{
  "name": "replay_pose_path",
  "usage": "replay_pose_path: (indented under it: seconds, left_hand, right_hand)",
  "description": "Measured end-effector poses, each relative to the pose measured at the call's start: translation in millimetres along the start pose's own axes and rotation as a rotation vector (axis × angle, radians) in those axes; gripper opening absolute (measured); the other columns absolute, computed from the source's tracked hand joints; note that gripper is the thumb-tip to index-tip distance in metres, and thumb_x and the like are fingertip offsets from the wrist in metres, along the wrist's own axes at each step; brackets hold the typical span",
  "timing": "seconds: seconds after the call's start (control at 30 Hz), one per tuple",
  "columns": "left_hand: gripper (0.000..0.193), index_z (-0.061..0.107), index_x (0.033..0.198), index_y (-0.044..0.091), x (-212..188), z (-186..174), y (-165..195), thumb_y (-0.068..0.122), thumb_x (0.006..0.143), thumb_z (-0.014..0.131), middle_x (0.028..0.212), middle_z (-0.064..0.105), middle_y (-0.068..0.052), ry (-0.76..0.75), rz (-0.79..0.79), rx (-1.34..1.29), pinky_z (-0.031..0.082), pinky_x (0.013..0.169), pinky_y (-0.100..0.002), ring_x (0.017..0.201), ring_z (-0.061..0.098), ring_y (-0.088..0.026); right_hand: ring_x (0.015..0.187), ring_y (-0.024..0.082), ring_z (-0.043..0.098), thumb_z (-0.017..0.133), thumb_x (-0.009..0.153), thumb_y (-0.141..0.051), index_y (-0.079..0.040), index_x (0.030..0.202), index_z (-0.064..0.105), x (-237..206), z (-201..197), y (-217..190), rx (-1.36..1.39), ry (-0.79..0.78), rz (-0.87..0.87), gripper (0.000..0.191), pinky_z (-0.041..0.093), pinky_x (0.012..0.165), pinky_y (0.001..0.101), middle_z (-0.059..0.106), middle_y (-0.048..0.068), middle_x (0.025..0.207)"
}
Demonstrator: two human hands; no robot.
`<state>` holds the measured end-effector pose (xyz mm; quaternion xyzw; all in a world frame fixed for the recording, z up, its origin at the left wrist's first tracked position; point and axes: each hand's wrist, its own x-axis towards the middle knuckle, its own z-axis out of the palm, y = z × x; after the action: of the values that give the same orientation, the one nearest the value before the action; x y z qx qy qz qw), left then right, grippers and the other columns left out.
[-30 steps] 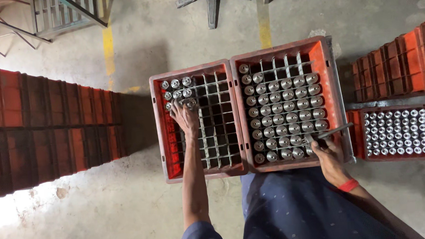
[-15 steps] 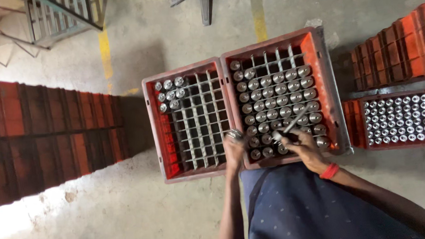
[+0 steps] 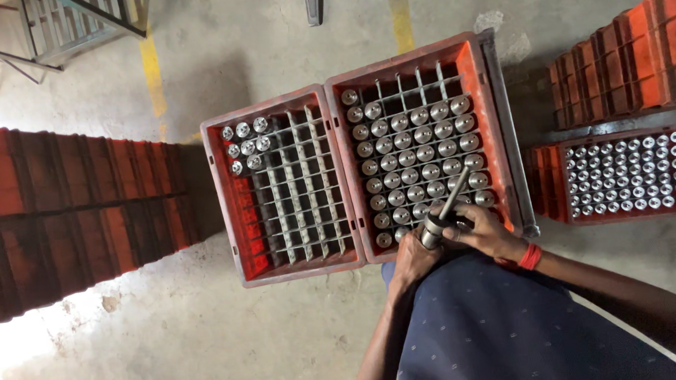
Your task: The person uses a metal rod to pick up small metallic cylindrical parts from one crate and places them into another crate. The person repeats this process, moving parts between crates and occasionally repositioning the crates.
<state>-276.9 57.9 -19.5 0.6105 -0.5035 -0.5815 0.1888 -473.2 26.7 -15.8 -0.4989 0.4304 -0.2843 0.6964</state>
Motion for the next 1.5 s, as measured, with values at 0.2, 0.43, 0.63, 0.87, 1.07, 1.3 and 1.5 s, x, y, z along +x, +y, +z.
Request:
replay_pose_path:
  seconds: [0.2, 0.43, 0.63, 0.87, 1.07, 1.3, 1.5]
  left_hand:
    - [0.037, 0.072, 0.108, 0.001, 19, 19, 24, 0.027, 0.081, 0.075, 0.092, 0.076, -0.023, 0.019, -0.028, 0.089, 0.057, 0.077, -0.045, 0.087, 0.076, -0.034]
    - [0.061, 0.057, 0.134, 0.001, 94, -16, 3, 0.03, 0.085, 0.081, 0.09, 0.076, -0.018, 0.007, 0.261, 0.299, 0.059, 0.063, -0.04, 0.07, 0.074, -0.028]
    - [0.055, 0.054, 0.142, 0.012, 209, -87, 27, 0.025, 0.092, 0.072, 0.109, 0.071, -0.026, 0.681, 0.459, 0.56, 0.055, 0.041, -0.034, 0.064, 0.073, -0.029]
    - [0.032, 0.061, 0.136, 0.017, 186, -103, 49, 0.02, 0.104, 0.063, 0.106, 0.071, -0.02, 0.76, 0.377, 0.43, 0.062, 0.066, -0.042, 0.08, 0.075, -0.036]
    - [0.033, 0.061, 0.124, 0.016, 144, -179, -13, 0.037, 0.101, 0.073, 0.079, 0.073, -0.02, 0.943, 0.099, 0.379, 0.055, 0.066, -0.054, 0.072, 0.071, -0.043]
    - [0.047, 0.06, 0.13, 0.013, 125, -301, -76, 0.04, 0.094, 0.073, 0.085, 0.074, -0.022, 1.006, -0.144, 0.638, 0.054, 0.062, -0.055, 0.074, 0.07, -0.045]
    - [0.046, 0.069, 0.115, 0.004, 107, -317, -77, 0.034, 0.084, 0.084, 0.092, 0.074, -0.017, 1.005, 0.101, 0.595, 0.057, 0.067, -0.044, 0.077, 0.07, -0.032]
  right_hand:
    - [0.122, 0.018, 0.063, 0.075, 0.09, -0.025, -0.007, 0.136, 0.065, -5, -33, 12, -0.023, 0.038, 0.001, 0.051, 0.048, 0.106, 0.0355, 0.07, 0.007, 0.129]
    - [0.08, 0.006, 0.048, 0.074, 0.098, -0.012, -0.002, 0.126, 0.074, 3, -71, 37, 0.366, 0.653, -0.041, 0.029, 0.037, 0.069, 0.0237, 0.06, -0.005, 0.089]
    - [0.08, 0.001, 0.047, 0.072, 0.102, -0.005, -0.006, 0.099, 0.063, -5, -104, 47, 0.508, 0.779, -0.229, 0.01, 0.038, 0.073, 0.0207, 0.052, -0.01, 0.086]
    - [0.076, 0.001, 0.044, 0.069, 0.093, -0.004, -0.009, 0.099, 0.067, -19, -59, 68, 0.441, 0.792, -0.006, 0.009, 0.035, 0.068, 0.0206, 0.051, -0.01, 0.082]
    - [0.082, 0.004, 0.047, 0.07, 0.099, -0.009, -0.006, 0.102, 0.066, -31, -43, 84, 0.387, 0.747, 0.075, 0.006, 0.036, 0.072, 0.0231, 0.054, -0.008, 0.088]
    - [0.097, 0.006, 0.055, 0.068, 0.096, -0.008, -0.005, 0.111, 0.066, -27, -7, 73, 0.359, 0.724, 0.063, 0.015, 0.042, 0.087, 0.0242, 0.062, -0.006, 0.101]
    - [0.094, 0.007, 0.051, 0.067, 0.099, -0.01, -0.002, 0.125, 0.069, -30, 14, 68, 0.238, 0.677, 0.128, 0.028, 0.039, 0.084, 0.0262, 0.06, -0.005, 0.102]
